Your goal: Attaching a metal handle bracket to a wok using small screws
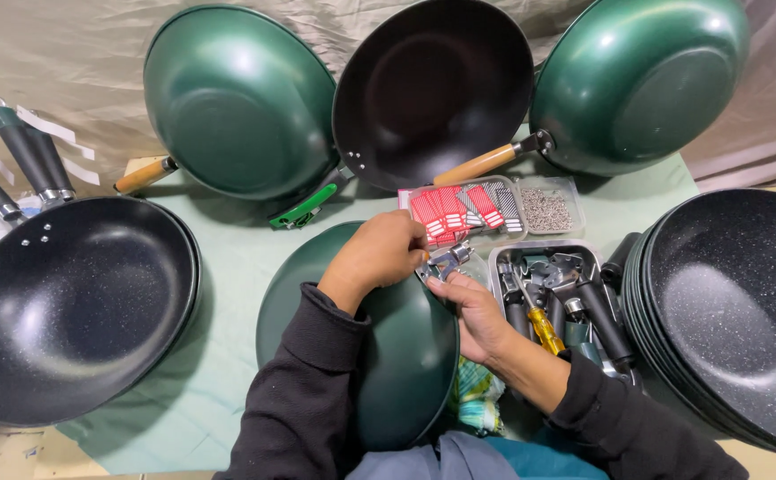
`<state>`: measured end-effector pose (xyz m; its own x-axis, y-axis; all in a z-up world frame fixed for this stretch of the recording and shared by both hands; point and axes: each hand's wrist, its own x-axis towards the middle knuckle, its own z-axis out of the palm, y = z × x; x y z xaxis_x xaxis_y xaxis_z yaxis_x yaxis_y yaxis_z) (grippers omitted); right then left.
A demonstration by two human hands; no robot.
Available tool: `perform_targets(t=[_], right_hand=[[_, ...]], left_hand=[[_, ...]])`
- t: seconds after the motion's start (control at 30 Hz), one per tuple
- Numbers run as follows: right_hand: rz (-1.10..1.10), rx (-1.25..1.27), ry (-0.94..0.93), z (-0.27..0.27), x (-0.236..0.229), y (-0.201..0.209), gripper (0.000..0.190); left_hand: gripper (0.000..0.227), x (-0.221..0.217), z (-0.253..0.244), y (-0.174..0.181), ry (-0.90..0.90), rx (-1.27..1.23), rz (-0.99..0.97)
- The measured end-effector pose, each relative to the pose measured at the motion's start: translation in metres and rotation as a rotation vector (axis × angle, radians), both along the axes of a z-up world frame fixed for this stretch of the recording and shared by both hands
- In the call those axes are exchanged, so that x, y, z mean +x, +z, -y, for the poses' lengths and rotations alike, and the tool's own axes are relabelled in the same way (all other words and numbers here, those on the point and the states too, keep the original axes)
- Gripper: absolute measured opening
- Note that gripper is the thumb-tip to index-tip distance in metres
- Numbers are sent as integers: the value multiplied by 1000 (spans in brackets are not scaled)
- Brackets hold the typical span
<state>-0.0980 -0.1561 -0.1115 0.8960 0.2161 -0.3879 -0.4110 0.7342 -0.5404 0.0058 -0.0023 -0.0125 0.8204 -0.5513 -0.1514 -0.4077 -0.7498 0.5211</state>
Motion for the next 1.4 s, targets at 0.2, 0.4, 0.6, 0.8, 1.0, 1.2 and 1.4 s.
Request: perform_targets(t=[0.2, 0.4, 0.6, 0.8, 1.0, 1.2, 1.4], right_hand=[[60, -40, 23, -5, 1, 11, 22], [185, -73, 43, -26, -5, 63, 26], [304, -151, 38, -47, -4, 90, 22], [495, -222, 20, -72, 8, 104, 28], [913, -542, 128, -114, -6, 169, 28], [1342, -1176, 115, -160, -26, 167, 24], [1113, -1562, 403, -214, -53, 136, 21]], left_hand=[[8, -7, -10, 15, 7, -16, 1], [14, -45, -27, 52, 45, -27, 187], [11, -90, -49, 58, 206, -234, 647], [3, -126, -78, 87, 346, -439, 880], [5, -162, -104, 98, 514, -649, 1030], [19, -198, -133, 44, 688, -693, 901], [33, -221, -159, -25, 934, -966, 415]])
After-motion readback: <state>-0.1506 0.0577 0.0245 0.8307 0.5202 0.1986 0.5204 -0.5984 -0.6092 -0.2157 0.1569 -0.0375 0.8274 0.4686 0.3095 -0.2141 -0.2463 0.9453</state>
